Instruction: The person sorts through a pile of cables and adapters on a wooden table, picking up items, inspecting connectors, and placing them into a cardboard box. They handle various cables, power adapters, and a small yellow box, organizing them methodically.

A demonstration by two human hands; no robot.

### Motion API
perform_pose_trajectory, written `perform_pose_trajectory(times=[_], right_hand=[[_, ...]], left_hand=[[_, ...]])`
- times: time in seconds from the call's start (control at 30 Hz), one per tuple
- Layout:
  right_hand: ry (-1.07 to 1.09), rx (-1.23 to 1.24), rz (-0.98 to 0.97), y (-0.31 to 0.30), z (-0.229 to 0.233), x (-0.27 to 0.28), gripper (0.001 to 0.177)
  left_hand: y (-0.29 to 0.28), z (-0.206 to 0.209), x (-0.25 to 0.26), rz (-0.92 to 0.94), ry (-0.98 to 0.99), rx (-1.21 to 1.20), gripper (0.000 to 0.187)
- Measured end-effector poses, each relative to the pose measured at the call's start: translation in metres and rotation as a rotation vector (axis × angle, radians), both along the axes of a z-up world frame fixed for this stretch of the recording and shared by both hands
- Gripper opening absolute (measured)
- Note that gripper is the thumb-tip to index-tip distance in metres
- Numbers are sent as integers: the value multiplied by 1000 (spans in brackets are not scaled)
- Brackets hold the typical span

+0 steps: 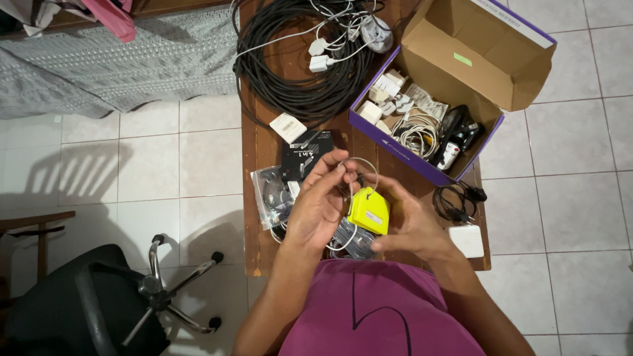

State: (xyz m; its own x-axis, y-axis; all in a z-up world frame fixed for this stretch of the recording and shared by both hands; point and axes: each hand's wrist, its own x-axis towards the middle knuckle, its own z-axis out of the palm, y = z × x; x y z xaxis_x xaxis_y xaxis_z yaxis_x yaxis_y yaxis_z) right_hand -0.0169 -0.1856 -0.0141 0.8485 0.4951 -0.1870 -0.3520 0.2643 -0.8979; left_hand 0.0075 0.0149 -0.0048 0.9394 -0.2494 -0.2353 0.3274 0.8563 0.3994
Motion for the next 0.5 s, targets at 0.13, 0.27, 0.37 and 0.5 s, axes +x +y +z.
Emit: perform_pose_trajectory(times=[0.13,0.27,0.37,0.5], right_hand=[[13,-350,-32,-7,-29,-5,95],[-25,-78,-58,-13,-54,-18,84],[-107,-19,-48,-13,-51,-20,75],[-115,-396,35,-1,-25,-18,80]], left_hand=[[-5,2,-2,12,14,31,27],[-7,0,-2,63,-65,193,28],[-14,-3,-2,125,-160,503,25],[-24,-9,-2,127,-187,466,26]])
